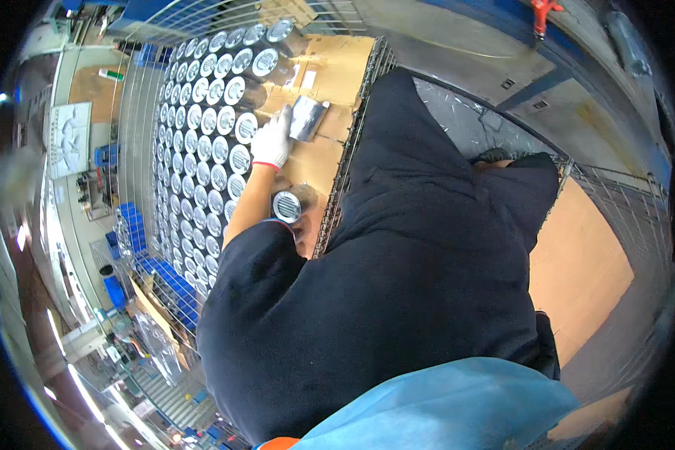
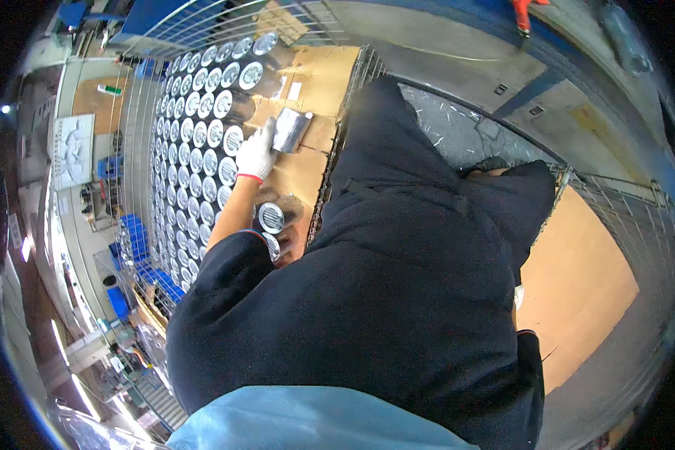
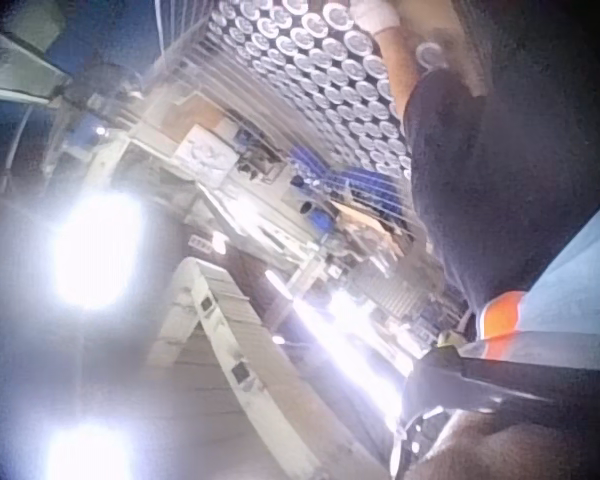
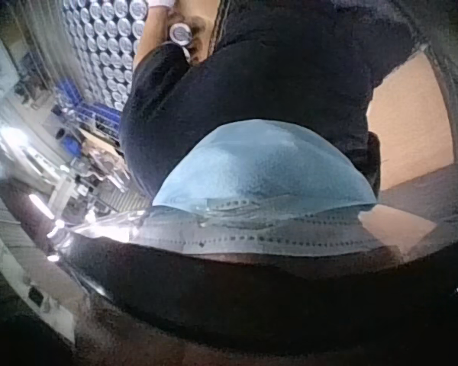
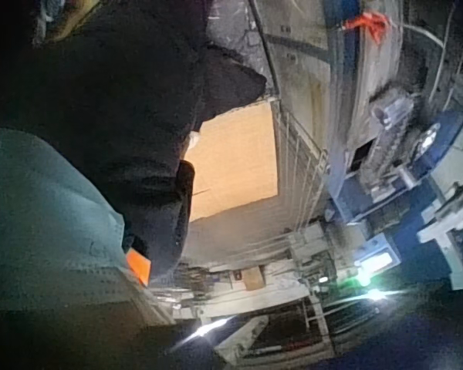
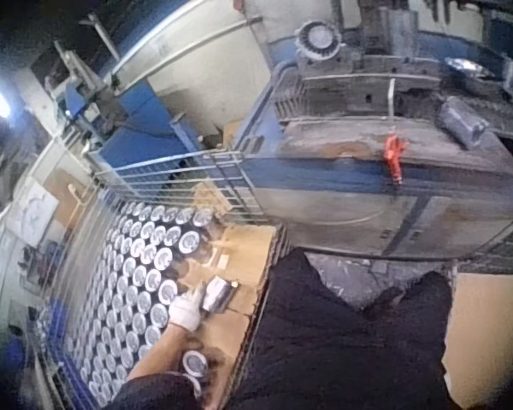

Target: Processing metal turbine components using a machine and manual deburring/cleaning with a small tool.

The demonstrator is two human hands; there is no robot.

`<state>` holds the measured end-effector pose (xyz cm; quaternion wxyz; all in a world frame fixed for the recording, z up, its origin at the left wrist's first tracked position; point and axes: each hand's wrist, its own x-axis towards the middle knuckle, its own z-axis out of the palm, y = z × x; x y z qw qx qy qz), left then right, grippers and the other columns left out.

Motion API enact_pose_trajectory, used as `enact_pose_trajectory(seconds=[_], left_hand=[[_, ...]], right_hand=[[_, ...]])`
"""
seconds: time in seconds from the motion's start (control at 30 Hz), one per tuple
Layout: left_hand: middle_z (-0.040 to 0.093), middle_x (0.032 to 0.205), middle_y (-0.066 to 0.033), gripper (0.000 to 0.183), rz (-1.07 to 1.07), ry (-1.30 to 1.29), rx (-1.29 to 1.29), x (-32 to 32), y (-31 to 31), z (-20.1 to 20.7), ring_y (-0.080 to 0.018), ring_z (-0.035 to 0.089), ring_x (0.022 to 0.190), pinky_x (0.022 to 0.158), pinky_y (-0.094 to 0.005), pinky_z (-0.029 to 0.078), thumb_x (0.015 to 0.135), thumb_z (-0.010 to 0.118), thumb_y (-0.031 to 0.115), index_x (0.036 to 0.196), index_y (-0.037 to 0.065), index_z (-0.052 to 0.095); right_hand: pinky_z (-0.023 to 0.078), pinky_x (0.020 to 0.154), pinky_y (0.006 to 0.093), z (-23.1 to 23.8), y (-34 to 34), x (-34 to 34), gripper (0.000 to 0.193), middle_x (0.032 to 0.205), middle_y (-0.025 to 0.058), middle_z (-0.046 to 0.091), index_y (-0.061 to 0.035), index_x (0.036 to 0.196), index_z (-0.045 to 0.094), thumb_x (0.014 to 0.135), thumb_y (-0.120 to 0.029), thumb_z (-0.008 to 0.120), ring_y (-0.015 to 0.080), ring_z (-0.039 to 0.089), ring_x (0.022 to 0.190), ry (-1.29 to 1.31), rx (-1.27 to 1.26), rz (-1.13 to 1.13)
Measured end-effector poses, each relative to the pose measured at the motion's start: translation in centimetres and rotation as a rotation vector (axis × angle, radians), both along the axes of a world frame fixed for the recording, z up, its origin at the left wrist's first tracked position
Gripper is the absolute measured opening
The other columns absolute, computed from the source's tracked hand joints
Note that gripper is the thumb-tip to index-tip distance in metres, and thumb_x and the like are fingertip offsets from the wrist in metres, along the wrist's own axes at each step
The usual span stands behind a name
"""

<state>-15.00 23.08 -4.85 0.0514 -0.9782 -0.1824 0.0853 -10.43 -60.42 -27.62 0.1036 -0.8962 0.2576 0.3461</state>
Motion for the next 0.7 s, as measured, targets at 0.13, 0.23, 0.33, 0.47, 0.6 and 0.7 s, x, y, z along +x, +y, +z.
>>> enact_pose_trajectory(seconds=[0.13, 0.23, 0.33, 0.47, 0.6, 0.7], left_hand=[[0.075, 0.098, -0.0225, 0.048, 0.034, -0.005, 0.001, 3.3, -1.4, 2.7, -0.0424, 0.074, 0.09, 0.081, -0.0539, 0.057, 0.094, 0.066, 0.035, 0.134, 0.01, 0.061], [0.076, 0.106, -0.0233, 0.051, 0.09, -0.035, 0.037, 6.3, -3.5, 6.5, -0.0422, 0.074, 0.093, 0.084, -0.0506, 0.058, 0.095, 0.064, 0.036, 0.143, 0.019, 0.064], [0.076, 0.104, -0.0226, 0.057, 0.109, -0.33, -0.136, 9.6, -5.4, 10.2, -0.0375, 0.076, 0.09, 0.084, -0.0454, 0.059, 0.094, 0.065, 0.019, 0.151, 0.017, 0.059], [0.077, 0.118, -0.0205, 0.057, -0.055, -0.91, -0.665, 17.1, -8.4, 14.3, -0.0221, 0.075, 0.105, 0.095, -0.0359, 0.057, 0.092, 0.06, 0.003, 0.149, 0.006, 0.06], [0.077, 0.116, -0.0205, 0.048, -0.054, -0.857, -0.453, 27.5, -11.4, 18.9, -0.0319, 0.075, 0.104, 0.094, -0.0369, 0.057, 0.096, 0.062, 0.019, 0.143, 0.012, 0.066], [0.076, 0.111, -0.0202, 0.045, -0.125, -0.821, -0.222, 35.3, -13.5, 20.3, -0.042, 0.072, 0.104, 0.092, -0.043, 0.057, 0.099, 0.06, 0.043, 0.137, 0.021, 0.07]], right_hand=[[0.055, 0.099, 0.0422, 0.1, -0.1, -0.7, 0.034, 0.123, 0.0185, 0.076, -0.0072, 0.121, 0.074, 0.098, -0.016, 0.051, 0.0338, 0.072, 0.117, -0.01, 0.003, -0.032], [0.055, 0.099, 0.0419, -0.5, -0.4, -1.2, 0.034, 0.123, 0.0183, 0.076, -0.0072, 0.122, 0.074, 0.098, -0.015, 0.051, 0.0334, 0.072, 0.117, -0.033, -0.043, -0.049], [0.055, 0.097, 0.0426, -1.3, -0.5, -1.5, 0.033, 0.121, 0.0194, 0.076, -0.0076, 0.12, 0.075, 0.095, -0.018, 0.056, 0.0352, 0.072, 0.116, -0.015, -0.001, -0.059], [0.055, 0.097, 0.0441, -0.7, 0.1, -1.1, 0.035, 0.121, 0.0204, 0.076, -0.0081, 0.121, 0.075, 0.094, -0.024, 0.059, 0.0375, 0.072, 0.116, -0.024, 0.028, -0.1], [0.055, 0.099, 0.0477, 2.8, 2.1, -0.6, 0.042, 0.123, 0.0217, 0.074, -0.0093, 0.122, 0.075, 0.095, -0.036, 0.058, 0.0416, 0.07, 0.117, -0.058, -0.071, -0.128], [0.054, 0.1, 0.0496, 5.4, 3.7, -0.5, 0.046, 0.123, 0.0226, 0.074, -0.0096, 0.12, 0.076, 0.095, -0.043, 0.057, 0.0432, 0.069, 0.117, -0.076, -0.105, -0.177]])
